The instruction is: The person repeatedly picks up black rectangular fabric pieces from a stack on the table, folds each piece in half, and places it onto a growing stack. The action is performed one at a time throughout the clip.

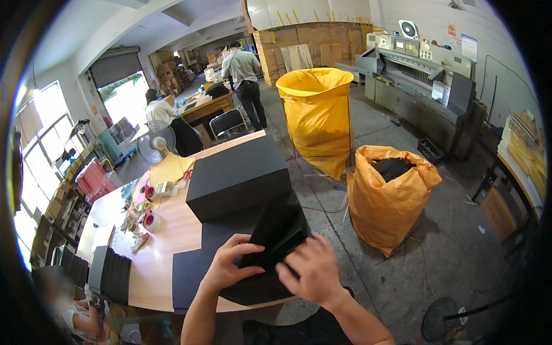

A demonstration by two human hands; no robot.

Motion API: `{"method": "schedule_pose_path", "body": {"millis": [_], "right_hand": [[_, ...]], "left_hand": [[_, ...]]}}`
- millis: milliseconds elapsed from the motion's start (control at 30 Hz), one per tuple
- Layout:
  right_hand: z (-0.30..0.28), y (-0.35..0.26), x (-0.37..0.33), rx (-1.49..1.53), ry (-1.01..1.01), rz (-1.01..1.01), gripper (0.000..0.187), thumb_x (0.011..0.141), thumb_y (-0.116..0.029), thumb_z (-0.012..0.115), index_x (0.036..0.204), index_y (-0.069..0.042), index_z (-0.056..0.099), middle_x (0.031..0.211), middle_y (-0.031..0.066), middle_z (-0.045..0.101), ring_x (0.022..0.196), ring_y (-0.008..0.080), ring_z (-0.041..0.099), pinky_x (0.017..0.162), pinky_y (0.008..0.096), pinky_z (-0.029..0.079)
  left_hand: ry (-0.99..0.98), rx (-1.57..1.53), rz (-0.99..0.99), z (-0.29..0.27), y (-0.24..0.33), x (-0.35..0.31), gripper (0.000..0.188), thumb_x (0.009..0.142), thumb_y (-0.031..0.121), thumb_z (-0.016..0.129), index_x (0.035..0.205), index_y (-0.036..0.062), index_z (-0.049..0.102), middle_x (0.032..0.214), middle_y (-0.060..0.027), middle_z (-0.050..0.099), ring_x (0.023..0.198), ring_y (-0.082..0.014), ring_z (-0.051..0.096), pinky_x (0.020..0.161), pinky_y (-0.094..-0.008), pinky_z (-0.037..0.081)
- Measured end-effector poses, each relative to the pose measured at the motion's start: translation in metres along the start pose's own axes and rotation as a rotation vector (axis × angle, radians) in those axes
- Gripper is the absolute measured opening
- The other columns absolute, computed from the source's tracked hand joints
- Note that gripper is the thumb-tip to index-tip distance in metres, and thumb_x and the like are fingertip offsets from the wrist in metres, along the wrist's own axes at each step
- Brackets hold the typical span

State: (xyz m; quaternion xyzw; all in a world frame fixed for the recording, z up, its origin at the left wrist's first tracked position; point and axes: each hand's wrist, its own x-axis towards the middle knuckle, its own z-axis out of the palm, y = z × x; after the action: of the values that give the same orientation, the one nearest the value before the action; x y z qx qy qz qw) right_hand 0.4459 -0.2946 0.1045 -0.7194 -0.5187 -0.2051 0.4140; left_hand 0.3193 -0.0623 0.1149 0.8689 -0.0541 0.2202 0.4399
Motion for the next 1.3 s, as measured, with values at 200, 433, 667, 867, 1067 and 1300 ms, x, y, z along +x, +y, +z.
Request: {"method": "schedule_pose_path", "body": {"millis": [200, 433, 667, 867, 1067, 1300], "right_hand": [[0.018, 0.007, -0.031, 0.026, -0.499, 0.086, 0.041, 0.1, -0.041, 0.072, 0.132, -0.016, 0.075, 0.133, 0.0168, 0.07, 0.133, 0.0405, 0.061, 0.119, 0.0659, 0.03], [0.023, 0.008, -0.032, 0.034, -0.409, 0.045, 0.043, 0.102, -0.045, 0.071, 0.136, -0.018, 0.074, 0.138, 0.0151, 0.069, 0.135, 0.0402, 0.06, 0.117, 0.063, 0.031], [0.014, 0.003, -0.021, 0.065, -0.452, 0.102, 0.049, 0.1, -0.048, 0.074, 0.139, -0.019, 0.074, 0.134, 0.0161, 0.071, 0.132, 0.0381, 0.062, 0.116, 0.0564, 0.033], [0.031, 0.011, -0.038, -0.127, -0.215, -0.11, 0.044, 0.087, -0.041, 0.087, 0.123, -0.016, 0.081, 0.124, 0.0083, 0.075, 0.124, 0.0334, 0.066, 0.112, 0.0555, 0.042], [0.041, 0.023, -0.039, -0.033, -0.222, -0.123, 0.037, 0.08, -0.026, 0.088, 0.114, -0.013, 0.08, 0.117, 0.0068, 0.076, 0.109, 0.0344, 0.073, 0.093, 0.0526, 0.057], [0.045, 0.019, -0.042, 0.049, -0.269, -0.027, 0.039, 0.083, -0.027, 0.086, 0.119, -0.016, 0.08, 0.124, 0.0073, 0.074, 0.12, 0.0343, 0.067, 0.104, 0.061, 0.047]], "left_hand": [[-0.168, 0.663, 0.297, 0.007, 0.021, -0.001, 0.069, 0.081, 0.024, 0.095, 0.145, 0.0339, 0.071, 0.149, -0.0106, 0.065, 0.113, -0.0293, 0.075, 0.093, -0.0422, 0.064], [-0.134, 0.667, 0.242, 0.007, 0.026, -0.002, 0.07, 0.078, 0.018, 0.094, 0.145, 0.0156, 0.07, 0.145, -0.011, 0.069, 0.119, -0.031, 0.074, 0.102, -0.048, 0.061], [0.435, 1.011, -0.147, -0.014, 0.018, -0.093, 0.066, 0.069, -0.008, 0.075, 0.13, 0.0172, 0.074, 0.136, -0.0104, 0.067, 0.137, -0.0377, 0.062, 0.119, -0.0582, 0.049], [0.452, 0.818, -0.056, -0.003, 0.039, -0.118, 0.023, 0.062, 0.002, 0.082, 0.081, 0.0122, 0.077, 0.115, -0.0091, 0.07, 0.134, -0.0411, 0.063, 0.122, -0.0704, 0.043], [0.787, 0.281, -0.48, 0.048, 0.043, -0.159, 0.016, 0.096, 0.023, 0.077, 0.104, 0.0105, 0.072, 0.11, -0.0087, 0.073, 0.119, -0.0297, 0.072, 0.101, -0.0527, 0.06], [0.648, -1.249, -0.876, 0.032, 0.032, -0.143, 0.039, 0.11, 0.009, 0.063, 0.148, -0.0016, 0.059, 0.136, -0.0126, 0.073, 0.121, -0.0272, 0.072, 0.105, -0.0449, 0.059]]}}
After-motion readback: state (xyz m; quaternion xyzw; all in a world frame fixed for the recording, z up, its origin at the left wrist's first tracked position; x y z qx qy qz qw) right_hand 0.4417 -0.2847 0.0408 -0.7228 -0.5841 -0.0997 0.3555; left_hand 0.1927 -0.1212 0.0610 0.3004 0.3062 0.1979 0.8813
